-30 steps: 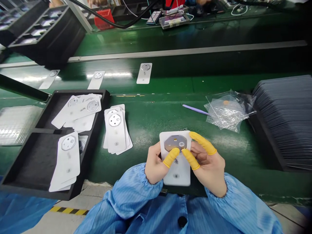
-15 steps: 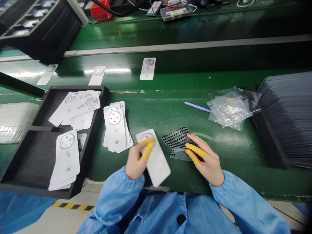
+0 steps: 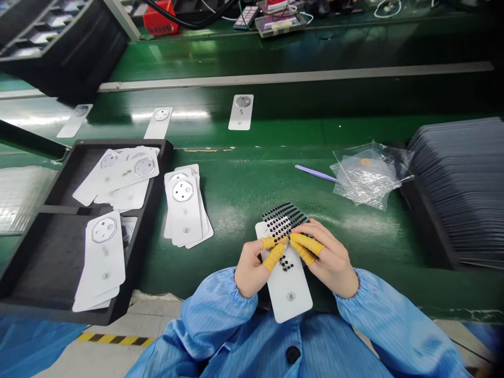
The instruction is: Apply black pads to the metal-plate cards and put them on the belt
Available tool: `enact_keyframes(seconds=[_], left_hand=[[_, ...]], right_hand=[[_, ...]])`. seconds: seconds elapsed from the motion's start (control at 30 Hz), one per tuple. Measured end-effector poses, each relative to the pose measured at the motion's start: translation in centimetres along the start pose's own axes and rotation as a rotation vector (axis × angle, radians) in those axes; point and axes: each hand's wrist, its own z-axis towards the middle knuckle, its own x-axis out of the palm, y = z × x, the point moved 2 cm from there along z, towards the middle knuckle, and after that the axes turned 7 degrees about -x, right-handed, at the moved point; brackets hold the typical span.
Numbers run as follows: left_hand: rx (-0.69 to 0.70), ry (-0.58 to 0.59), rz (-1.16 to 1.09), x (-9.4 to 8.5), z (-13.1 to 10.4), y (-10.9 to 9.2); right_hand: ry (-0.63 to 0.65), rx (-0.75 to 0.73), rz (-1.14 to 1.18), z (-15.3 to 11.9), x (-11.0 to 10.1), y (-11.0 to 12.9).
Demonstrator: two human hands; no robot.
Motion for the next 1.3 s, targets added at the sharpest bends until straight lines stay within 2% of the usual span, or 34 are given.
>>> enact_keyframes(seconds=[0.1,0.17,0.3,0.6,0.77,0.97,1.07,1.13,1.23,1.3], left_hand=[[0.153,-0.007,0.254,-0.1,0.0,0.0],[0.244,-0.02,0.416,-0.3,0.2,0.3],[0.279,-0.03,0.553,-0.7,0.7,1.1],[0.24,0.016,0.553,-1.1,1.2,0.9],[0.256,0.037,0.579,-1.3,1.3,1.2],[0.247,0.068,0.557,-1.2,1.8,1.3],[0.191,0.098,0.435,-2.0,1.8,1.1],[0.142,0.028,0.314,-3.5,1.4,0.7],[0.144,-0.243,0.231,-6.3,-0.1,-0.7],[0.155,-0.342,0.203,-7.0,-1.3,-1.8]], right_hand=[[0.027,-0.046,0.005,-0.3,0.6,-0.3],[0.02,-0.013,0.054,-0.4,0.9,-0.4],[-0.024,0.126,0.159,-0.2,1.8,-0.8],[-0.06,0.144,0.162,-0.9,2.3,-1.2],[-0.037,0.127,0.157,-1.1,2.4,-1.1],[-0.052,0.236,0.17,-0.6,2.9,-1.6],[-0.095,0.291,0.143,-0.8,2.9,-2.0],[-0.117,0.289,0.118,-1.0,2.6,-2.0],[-0.143,0.243,0.067,-0.9,1.8,-1.6],[-0.159,0.173,-0.016,-0.3,1.2,-1.0]])
